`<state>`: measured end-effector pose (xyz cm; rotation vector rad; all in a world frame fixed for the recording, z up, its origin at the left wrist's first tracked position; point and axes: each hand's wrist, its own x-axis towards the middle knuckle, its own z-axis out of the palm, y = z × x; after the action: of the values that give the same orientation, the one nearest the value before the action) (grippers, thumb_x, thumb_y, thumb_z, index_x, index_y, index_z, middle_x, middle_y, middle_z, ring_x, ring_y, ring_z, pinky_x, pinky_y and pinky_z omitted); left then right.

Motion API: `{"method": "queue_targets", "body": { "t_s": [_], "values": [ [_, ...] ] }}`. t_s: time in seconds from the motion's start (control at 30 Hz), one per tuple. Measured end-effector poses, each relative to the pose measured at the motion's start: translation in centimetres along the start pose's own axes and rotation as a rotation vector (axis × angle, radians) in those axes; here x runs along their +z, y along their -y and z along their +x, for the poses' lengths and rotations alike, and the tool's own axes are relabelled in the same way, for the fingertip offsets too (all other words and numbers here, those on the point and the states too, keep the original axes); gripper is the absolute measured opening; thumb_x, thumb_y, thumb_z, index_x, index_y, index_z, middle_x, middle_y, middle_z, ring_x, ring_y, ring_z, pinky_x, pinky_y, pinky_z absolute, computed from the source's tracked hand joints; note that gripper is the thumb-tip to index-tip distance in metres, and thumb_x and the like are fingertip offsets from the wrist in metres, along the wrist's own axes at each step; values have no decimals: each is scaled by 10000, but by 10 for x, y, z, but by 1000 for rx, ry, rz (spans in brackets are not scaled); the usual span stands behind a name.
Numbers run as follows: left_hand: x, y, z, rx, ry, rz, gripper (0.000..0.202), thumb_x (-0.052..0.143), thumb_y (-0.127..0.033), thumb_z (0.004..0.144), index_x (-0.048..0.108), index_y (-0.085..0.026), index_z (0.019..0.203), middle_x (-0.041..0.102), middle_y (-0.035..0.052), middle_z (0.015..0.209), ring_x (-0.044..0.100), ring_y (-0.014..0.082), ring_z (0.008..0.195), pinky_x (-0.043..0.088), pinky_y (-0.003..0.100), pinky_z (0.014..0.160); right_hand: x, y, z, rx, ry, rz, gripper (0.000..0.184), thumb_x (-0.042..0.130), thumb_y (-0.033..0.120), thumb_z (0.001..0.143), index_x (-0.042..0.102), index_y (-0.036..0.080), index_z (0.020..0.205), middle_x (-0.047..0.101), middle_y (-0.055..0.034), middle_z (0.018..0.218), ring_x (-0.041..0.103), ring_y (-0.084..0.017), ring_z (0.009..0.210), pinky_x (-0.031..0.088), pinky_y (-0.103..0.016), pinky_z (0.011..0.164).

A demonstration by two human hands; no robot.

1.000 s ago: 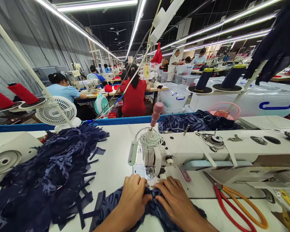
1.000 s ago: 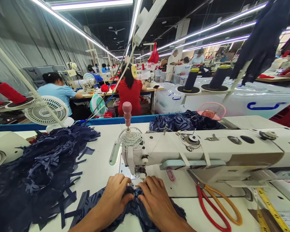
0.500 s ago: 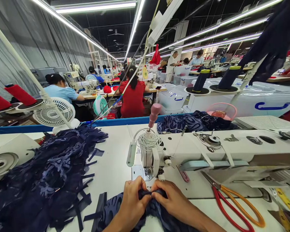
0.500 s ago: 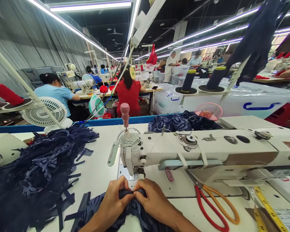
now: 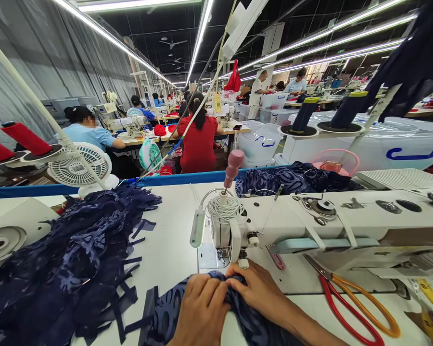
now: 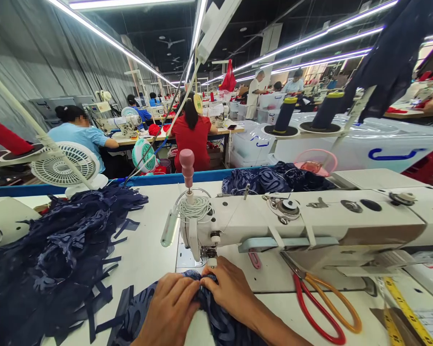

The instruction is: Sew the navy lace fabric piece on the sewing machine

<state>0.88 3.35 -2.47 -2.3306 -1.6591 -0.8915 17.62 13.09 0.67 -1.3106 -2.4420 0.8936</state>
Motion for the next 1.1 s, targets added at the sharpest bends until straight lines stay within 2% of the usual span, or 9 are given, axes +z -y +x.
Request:
{"method": "queue_targets", "body": {
  "t_s": [0.17, 0.27, 0.4, 0.6, 0.7, 0.8, 0.9, 1.0, 1.1],
  "values": [
    [22, -8, -19, 180, -249, 144, 535, 349, -535, 1018, 701, -133, 1052, 753, 72, 956, 673, 237, 973, 430, 410, 1059, 1, 2, 3, -37, -31, -43, 140, 569, 356, 916, 661, 254, 887, 705, -10, 941, 659, -217, 933, 455, -336, 834],
    [22, -5, -24, 269, -200, 215, 613, 305, -569, 1017, 720, -122, 1071, 763, 78, 995, 677, 234, 1016, 254, 453, 1216, 8, 0, 6, -47, -61, -66, 83, 642, 328, 874, 637, 245, 872, 701, -5, 950, 660, -219, 923, 460, -332, 823],
    [14, -2, -27, 339, -124, 274, 597, 329, -562, 1020, 716, -119, 1125, 768, 64, 1038, 684, 218, 1015, 66, 492, 1266, 11, -5, 7, -71, -95, -75, 84, 649, 326, 878, 645, 243, 866, 703, -3, 930, 666, -208, 882, 475, -327, 809],
    [30, -11, -31, 193, -268, 174, 587, 251, -487, 1046, 716, -130, 1085, 765, 81, 979, 694, 222, 968, 148, 501, 1249, 4, -11, -2, -205, -114, -58, 212, 477, 284, 985, 682, 270, 1038, 708, -20, 1066, 656, -189, 995, 498, -319, 882],
    [29, -11, -30, 210, -250, 163, 547, 331, -509, 1024, 700, -112, 1096, 752, 95, 996, 685, 238, 967, 141, 499, 1244, 7, -15, -12, -260, -128, -98, 211, 486, 237, 971, 660, 280, 1083, 687, -36, 1080, 626, -232, 1030, 492, -392, 919],
    [16, -6, -21, 141, -136, 28, 379, 428, -438, 1008, 671, -168, 1114, 732, 65, 977, 675, 215, 923, 264, 493, 1197, 14, -20, -19, -321, -186, -179, 236, 543, 146, 910, 625, 262, 1099, 660, -49, 1036, 610, -256, 987, 510, -420, 869],
    [2, 1, -3, -150, 108, -81, 308, 475, -212, 964, 588, -199, 1251, 688, 86, 1047, 642, 233, 951, 482, 459, 971, 21, -23, -22, -384, -235, -182, 214, 525, 103, 912, 603, 239, 1057, 644, -35, 956, 616, -221, 897, 526, -364, 801],
    [-6, 7, 19, -368, 269, -179, 356, 551, -181, 907, 577, -178, 1262, 653, 103, 1053, 593, 267, 968, 490, 425, 841, 18, -23, -23, -428, -252, -169, 190, 480, 119, 949, 600, 238, 1036, 647, -34, 954, 614, -210, 897, 519, -355, 808],
    [-13, 11, 37, -405, 383, -401, 149, 612, -277, 882, 666, -201, 999, 621, 55, 979, 545, 254, 982, 424, 416, 902, 6, -18, -24, -442, -271, -83, 173, 457, 180, 990, 607, 247, 1046, 649, -30, 947, 613, -199, 893, 516, -337, 792]
  ]
}}
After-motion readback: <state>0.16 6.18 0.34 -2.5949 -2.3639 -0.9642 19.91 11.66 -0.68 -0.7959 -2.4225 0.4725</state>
